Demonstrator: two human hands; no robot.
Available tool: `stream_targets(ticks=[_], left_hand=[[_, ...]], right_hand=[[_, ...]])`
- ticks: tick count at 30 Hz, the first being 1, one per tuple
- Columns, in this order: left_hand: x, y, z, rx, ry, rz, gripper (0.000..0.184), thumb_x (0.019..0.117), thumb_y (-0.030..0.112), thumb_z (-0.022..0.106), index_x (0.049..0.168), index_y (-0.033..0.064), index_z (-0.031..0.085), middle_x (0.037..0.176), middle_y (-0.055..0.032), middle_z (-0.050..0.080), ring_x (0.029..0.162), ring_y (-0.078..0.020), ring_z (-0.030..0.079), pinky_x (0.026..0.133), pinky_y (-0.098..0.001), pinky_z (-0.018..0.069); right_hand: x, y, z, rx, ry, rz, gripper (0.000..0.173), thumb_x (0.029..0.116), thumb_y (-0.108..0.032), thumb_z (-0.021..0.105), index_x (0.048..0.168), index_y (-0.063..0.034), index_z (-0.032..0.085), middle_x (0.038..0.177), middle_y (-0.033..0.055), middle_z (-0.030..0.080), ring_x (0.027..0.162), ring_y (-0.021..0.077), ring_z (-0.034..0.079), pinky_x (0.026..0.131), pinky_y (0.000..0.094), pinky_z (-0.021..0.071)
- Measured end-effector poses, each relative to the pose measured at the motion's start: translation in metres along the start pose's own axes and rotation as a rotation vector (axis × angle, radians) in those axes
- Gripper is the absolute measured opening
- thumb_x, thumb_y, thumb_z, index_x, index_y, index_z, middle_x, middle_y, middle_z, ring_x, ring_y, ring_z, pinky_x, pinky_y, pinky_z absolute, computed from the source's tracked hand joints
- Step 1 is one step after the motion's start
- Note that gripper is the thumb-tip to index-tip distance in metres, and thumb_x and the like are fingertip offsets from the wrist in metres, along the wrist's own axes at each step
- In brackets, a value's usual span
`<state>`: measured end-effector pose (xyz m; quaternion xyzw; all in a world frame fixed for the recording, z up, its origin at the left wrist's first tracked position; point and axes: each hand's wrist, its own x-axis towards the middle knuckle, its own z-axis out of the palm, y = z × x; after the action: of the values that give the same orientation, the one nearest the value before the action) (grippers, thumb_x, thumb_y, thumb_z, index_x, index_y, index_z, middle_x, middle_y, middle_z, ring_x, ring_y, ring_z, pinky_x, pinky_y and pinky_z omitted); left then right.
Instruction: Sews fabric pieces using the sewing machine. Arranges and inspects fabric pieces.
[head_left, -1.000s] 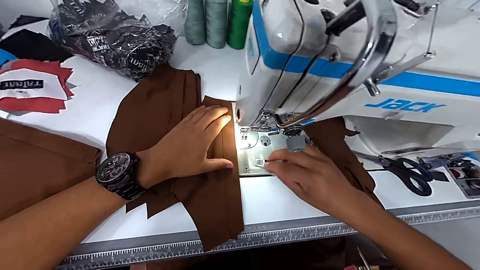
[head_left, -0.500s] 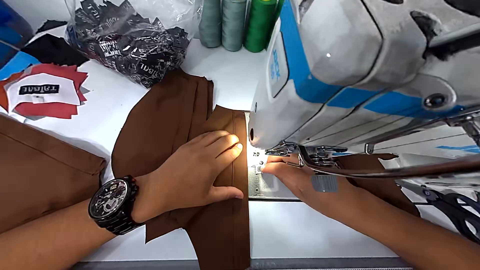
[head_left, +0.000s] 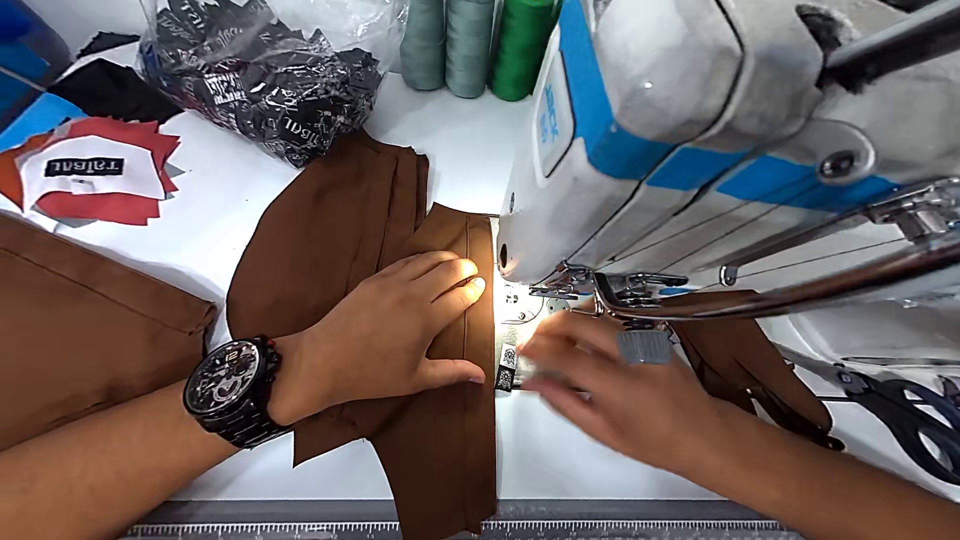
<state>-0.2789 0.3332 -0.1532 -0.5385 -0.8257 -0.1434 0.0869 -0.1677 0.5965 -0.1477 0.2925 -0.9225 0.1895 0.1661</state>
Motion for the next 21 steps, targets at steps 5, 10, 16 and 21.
stream_targets(ticks=[5,10,16,21], left_hand=[[0.001,-0.001,0.000,-0.007,0.003,-0.001,0.078,0.0892,0.075,0.049,0.129,0.0115,0.069,0.129,-0.0073,0.066,0.132,-0.0245,0.056,0.111,-0.0415,0.0455],[0.001,0.001,-0.001,0.005,0.020,0.003,0.078,0.0886,0.075,0.049,0.127,0.0107,0.070,0.128,-0.0076,0.067,0.130,-0.0252,0.057,0.109,-0.0414,0.0462],[0.001,0.001,-0.001,0.003,0.027,0.002,0.077,0.0886,0.075,0.049,0.125,0.0105,0.070,0.128,-0.0086,0.067,0.129,-0.0262,0.058,0.108,-0.0420,0.0472],[0.001,-0.001,-0.001,0.004,0.033,0.018,0.077,0.0900,0.075,0.048,0.125,0.0099,0.070,0.126,-0.0074,0.067,0.129,-0.0245,0.057,0.107,-0.0397,0.0472]], right_hand=[[0.004,-0.016,0.013,-0.048,-0.057,-0.149,0.017,0.1038,-0.023,0.057,0.107,-0.0151,0.072,0.101,0.0031,0.067,0.090,0.0170,0.064,0.076,0.0300,0.0531],[0.006,-0.015,0.012,-0.062,-0.016,-0.133,0.014,0.1032,-0.017,0.057,0.100,-0.0110,0.069,0.097,0.0038,0.068,0.088,0.0156,0.066,0.076,0.0279,0.0541],[0.007,-0.008,0.004,0.342,0.041,0.245,0.010,0.0996,-0.022,0.063,0.100,-0.0159,0.071,0.087,-0.0090,0.066,0.075,-0.0033,0.060,0.065,0.0132,0.0523],[0.000,-0.017,0.007,-0.015,-0.070,-0.096,0.026,0.1034,-0.038,0.059,0.111,-0.0187,0.074,0.102,0.0019,0.066,0.093,0.0148,0.063,0.078,0.0274,0.0540]])
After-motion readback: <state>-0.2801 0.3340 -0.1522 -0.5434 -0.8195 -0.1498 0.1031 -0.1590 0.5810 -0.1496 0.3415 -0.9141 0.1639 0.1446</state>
